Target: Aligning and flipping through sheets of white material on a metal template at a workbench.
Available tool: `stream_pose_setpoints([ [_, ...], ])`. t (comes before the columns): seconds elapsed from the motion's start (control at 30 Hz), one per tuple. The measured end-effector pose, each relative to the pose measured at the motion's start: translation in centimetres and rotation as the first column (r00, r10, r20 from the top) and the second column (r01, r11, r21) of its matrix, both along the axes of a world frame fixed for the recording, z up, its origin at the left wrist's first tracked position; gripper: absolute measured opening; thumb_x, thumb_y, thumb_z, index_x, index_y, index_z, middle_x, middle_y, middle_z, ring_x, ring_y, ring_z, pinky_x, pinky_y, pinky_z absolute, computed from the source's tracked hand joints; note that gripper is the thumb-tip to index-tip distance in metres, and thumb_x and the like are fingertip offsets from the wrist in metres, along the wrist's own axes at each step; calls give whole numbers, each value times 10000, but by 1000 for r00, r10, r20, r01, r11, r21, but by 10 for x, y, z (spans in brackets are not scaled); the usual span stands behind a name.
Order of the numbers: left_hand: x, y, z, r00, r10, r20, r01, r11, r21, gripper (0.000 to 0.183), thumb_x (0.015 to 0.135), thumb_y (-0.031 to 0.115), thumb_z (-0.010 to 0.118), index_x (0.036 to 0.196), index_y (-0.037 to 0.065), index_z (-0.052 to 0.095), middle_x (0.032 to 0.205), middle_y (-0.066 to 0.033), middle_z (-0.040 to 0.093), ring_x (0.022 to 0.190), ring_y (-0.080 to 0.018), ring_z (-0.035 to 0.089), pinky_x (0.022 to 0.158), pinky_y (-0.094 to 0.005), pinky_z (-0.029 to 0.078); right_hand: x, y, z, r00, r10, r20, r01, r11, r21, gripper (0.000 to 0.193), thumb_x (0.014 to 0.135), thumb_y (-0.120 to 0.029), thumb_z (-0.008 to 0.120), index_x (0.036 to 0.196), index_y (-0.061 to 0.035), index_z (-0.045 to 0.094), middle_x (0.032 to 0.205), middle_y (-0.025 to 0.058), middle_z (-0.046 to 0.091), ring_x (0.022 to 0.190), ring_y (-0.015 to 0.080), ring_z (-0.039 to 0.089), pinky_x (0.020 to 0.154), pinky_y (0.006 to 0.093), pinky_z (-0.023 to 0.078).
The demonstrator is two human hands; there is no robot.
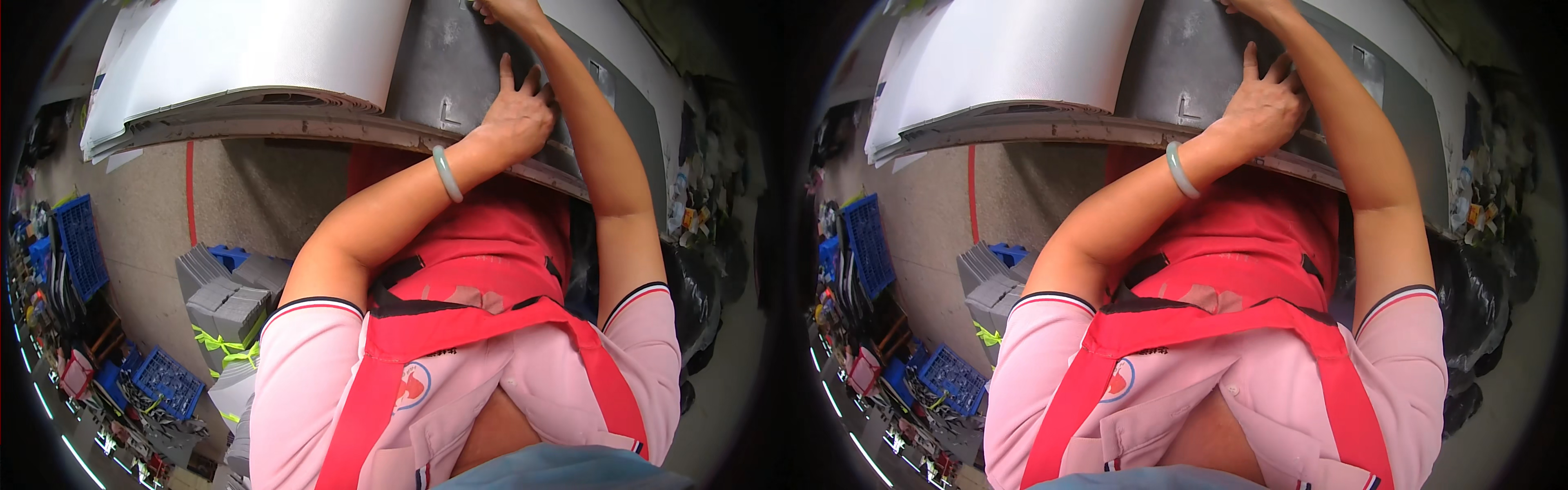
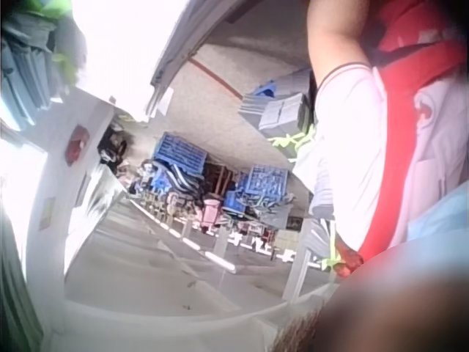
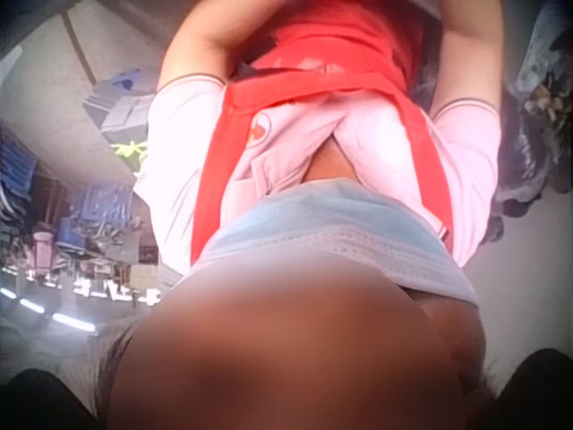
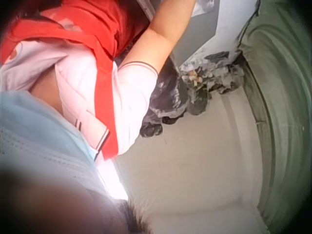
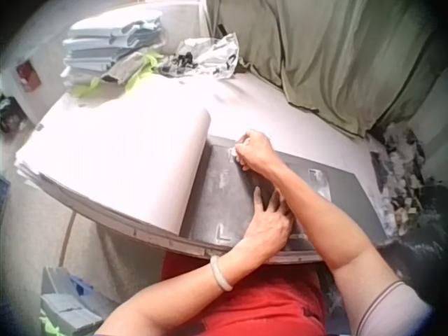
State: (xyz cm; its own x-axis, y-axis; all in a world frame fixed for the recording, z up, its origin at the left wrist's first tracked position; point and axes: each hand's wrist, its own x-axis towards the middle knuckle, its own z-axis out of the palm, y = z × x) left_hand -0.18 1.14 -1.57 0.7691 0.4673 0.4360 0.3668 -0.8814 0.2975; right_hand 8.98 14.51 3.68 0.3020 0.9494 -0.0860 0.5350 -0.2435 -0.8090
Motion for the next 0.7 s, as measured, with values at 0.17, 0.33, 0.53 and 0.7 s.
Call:
stream_pose_setpoints([
  [0.17,-1,-1,-1,1000,-6,-4,6,1000,7,359,943,212,574,1261,85,683,1429,-138,504,1422,-399,381,1052,-835,266,-1,9,2,988,19,154,-2,993,-115,156,850,-64,582,917,28,689,710,118,696,580,191,663,513,325,560],
  [0.33,0,0,1,1000,1,31,0,1000,-20,373,923,192,598,1269,82,680,1439,-140,507,1419,-401,391,1063,-833,251,-9,-7,11,1000,10,-28,-13,994,-104,143,910,-115,649,945,20,680,715,107,693,567,167,642,508,290,530],
  [0.53,5,-3,-7,991,-16,133,59,942,-330,386,881,186,645,1246,63,653,1311,-131,609,1295,-388,538,990,-732,373,-33,-96,30,952,238,-193,-275,942,-193,181,949,-213,656,1024,-52,622,721,10,597,546,51,525,459,214,415],
  [0.7,0,-2,-16,980,41,195,-38,999,-23,426,899,348,604,1280,161,632,1333,-98,597,1366,-356,510,1086,-749,316,-61,-131,29,919,384,-94,-394,868,-302,188,951,-228,632,991,-45,611,643,20,609,493,75,525,412,223,396],
])
